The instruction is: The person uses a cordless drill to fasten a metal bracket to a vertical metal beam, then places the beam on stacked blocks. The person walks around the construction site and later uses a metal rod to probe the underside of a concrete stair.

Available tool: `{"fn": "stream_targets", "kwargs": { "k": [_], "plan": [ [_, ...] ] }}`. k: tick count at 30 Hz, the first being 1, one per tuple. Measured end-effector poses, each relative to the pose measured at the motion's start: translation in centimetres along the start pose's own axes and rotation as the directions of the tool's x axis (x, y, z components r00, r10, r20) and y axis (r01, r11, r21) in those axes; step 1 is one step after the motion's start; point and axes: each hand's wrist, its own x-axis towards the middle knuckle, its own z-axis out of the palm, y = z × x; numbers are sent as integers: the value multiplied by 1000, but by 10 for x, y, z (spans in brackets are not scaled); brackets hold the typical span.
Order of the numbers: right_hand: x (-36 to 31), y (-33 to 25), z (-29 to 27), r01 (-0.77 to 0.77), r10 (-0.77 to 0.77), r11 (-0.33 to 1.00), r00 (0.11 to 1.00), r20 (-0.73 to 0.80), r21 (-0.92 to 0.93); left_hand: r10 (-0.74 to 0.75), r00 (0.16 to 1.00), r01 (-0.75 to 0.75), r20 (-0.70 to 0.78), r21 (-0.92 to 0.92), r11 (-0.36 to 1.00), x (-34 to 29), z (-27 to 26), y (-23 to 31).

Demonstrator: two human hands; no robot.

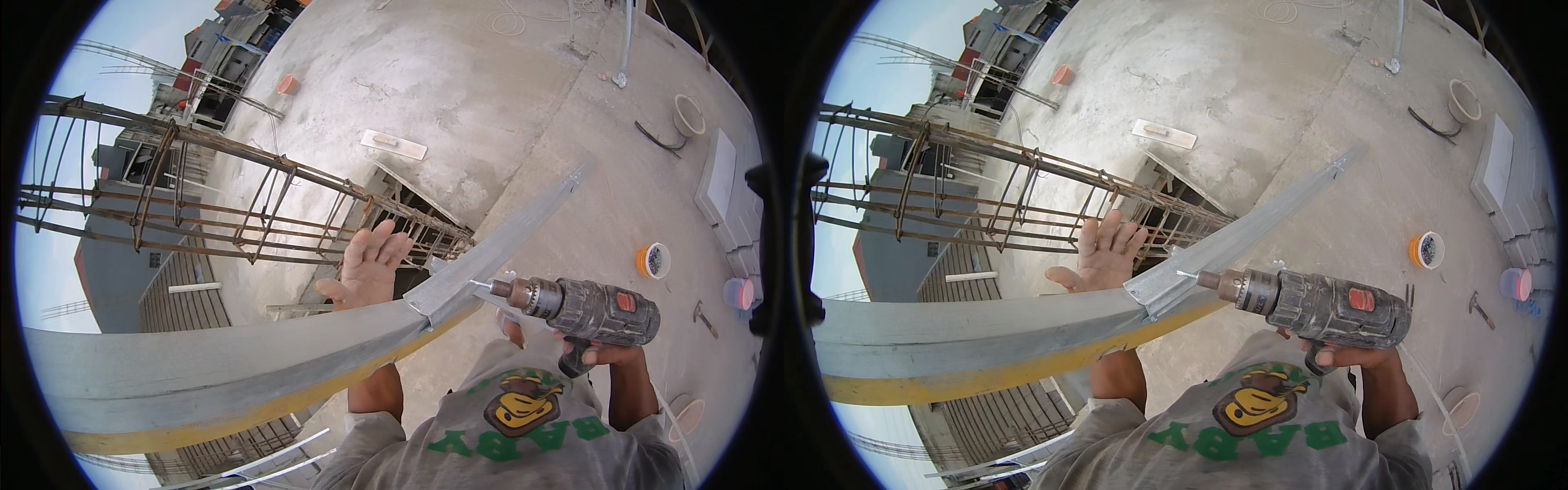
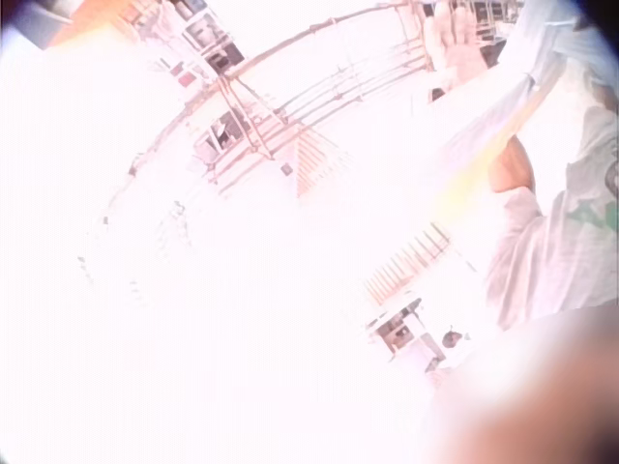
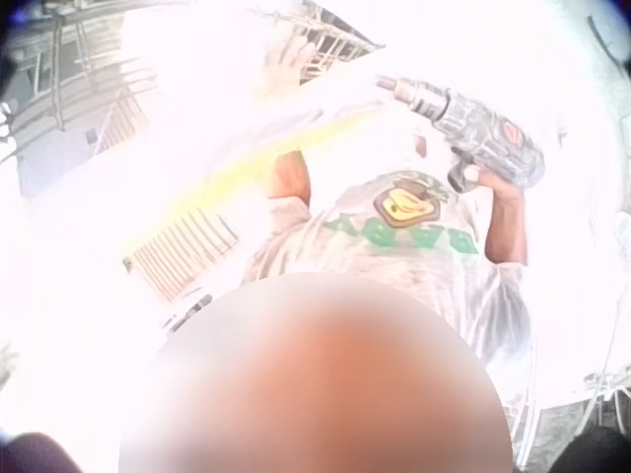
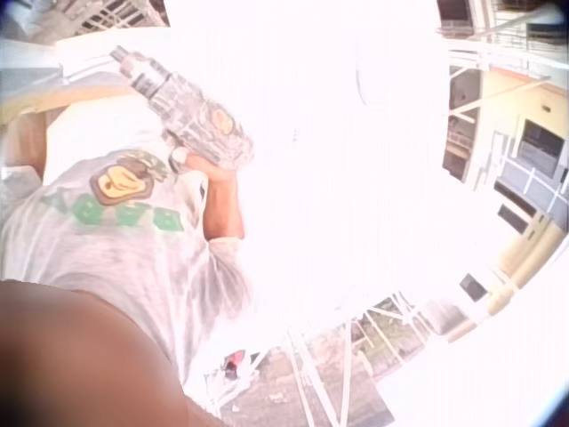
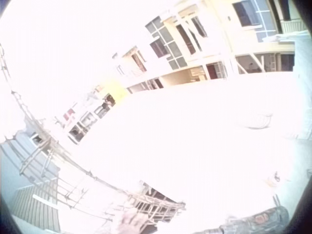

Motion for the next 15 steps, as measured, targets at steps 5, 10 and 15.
{"fn": "stream_targets", "kwargs": {
  "k": [5,10,15],
  "plan": [
    [5,-2,3,52,-50,998,994,-97,18,315,870,-76,-379,529,845,-62,45,44],
    [19,-5,1,78,-78,997,996,-34,-16,719,679,-402,-152,742,537,-75,83,53],
    [19,-9,-4,123,-120,990,992,42,-74,660,643,-37,-389,844,535,-66,109,45]
  ]
}}
